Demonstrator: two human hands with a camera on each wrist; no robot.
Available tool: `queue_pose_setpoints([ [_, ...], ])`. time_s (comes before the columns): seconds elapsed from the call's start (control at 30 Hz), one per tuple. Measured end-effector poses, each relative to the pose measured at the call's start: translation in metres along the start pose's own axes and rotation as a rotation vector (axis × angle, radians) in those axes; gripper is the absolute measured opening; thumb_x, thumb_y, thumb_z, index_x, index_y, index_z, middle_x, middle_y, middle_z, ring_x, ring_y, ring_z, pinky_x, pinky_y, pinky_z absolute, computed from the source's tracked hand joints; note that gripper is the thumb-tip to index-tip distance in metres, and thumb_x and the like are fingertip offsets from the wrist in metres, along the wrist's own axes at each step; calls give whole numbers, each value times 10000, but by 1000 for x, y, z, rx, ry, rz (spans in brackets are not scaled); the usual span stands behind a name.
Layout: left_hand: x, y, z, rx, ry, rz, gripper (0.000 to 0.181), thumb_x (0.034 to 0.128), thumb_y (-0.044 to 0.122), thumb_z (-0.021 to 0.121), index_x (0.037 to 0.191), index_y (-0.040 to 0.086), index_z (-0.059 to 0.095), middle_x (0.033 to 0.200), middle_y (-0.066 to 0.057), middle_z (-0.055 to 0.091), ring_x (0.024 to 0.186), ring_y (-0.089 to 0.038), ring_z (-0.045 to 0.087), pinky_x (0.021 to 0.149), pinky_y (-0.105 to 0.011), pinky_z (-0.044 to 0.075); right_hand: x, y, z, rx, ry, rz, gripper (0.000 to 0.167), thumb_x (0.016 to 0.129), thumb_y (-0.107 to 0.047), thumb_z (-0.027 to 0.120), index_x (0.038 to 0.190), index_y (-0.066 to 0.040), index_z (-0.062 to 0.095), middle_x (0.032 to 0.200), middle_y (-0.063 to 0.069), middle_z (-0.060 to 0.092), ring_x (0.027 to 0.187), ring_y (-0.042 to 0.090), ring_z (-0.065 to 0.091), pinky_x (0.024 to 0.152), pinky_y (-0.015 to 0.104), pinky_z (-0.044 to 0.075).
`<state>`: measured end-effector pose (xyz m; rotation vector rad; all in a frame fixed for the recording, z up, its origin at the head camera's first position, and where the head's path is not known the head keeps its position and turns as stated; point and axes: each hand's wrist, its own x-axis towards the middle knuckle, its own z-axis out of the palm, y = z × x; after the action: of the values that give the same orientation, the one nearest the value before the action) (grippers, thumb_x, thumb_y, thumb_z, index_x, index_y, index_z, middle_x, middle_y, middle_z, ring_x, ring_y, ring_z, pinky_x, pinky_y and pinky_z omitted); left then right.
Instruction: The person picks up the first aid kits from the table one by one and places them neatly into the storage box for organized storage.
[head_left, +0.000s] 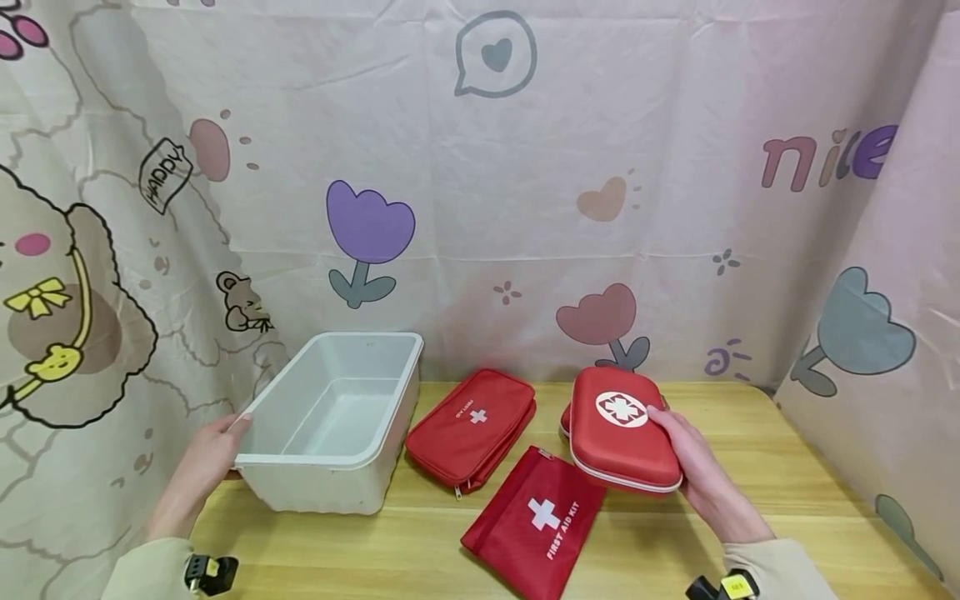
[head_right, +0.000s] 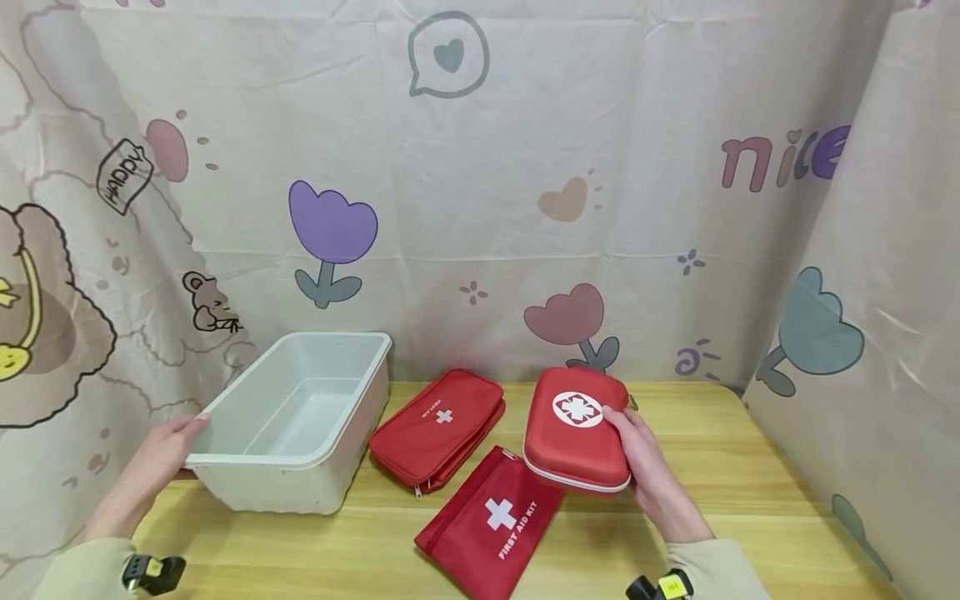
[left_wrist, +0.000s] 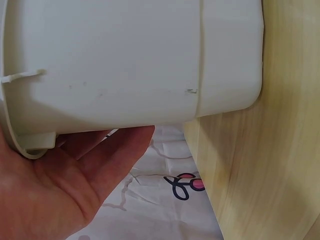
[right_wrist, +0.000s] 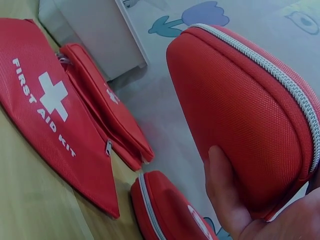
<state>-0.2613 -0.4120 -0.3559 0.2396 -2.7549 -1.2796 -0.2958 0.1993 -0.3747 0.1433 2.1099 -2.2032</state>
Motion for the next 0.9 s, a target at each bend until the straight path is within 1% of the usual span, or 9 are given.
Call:
queue_pose_setpoints([
  [0.17,0,-1,1,11,12,11,711,1070,421,173,1423,-188,269,1294,-402,455,1066,-421,565,766,-434,552,1,-1,4,13,-8,-4,759,1018,-472,476,1520,4,163,1030,-39,632,835,104,691,761,272,556],
  [0.33,-1,-2,1,8,11,6,716,1064,429,170,1421,-183,279,1298,-397,457,1069,-422,564,773,-447,546,2,-3,8,31,-17,-9,749,1023,-457,470,1525,0,154,1024,-38,637,830,113,697,759,277,557],
  [0.47,-2,-3,1,6,12,5,717,1061,433,170,1423,-175,282,1301,-395,458,1063,-413,568,764,-432,549,3,-4,12,28,-17,-16,749,1023,-457,470,1527,-1,155,1038,-30,633,835,112,697,765,277,556],
  [0.77,1,-4,1,4,18,12,697,1072,409,172,1429,-182,264,1282,-400,466,1019,-372,590,714,-368,551,6,-4,19,25,-22,-20,756,1020,-455,479,1529,-13,137,1092,9,610,846,113,690,770,285,557],
  [0.9,1,-4,1,4,17,18,696,1071,409,172,1428,-182,268,1282,-400,469,1025,-378,591,724,-384,551,7,-3,23,32,-21,-21,762,1017,-454,488,1526,-10,135,1106,20,605,842,112,689,765,287,559],
])
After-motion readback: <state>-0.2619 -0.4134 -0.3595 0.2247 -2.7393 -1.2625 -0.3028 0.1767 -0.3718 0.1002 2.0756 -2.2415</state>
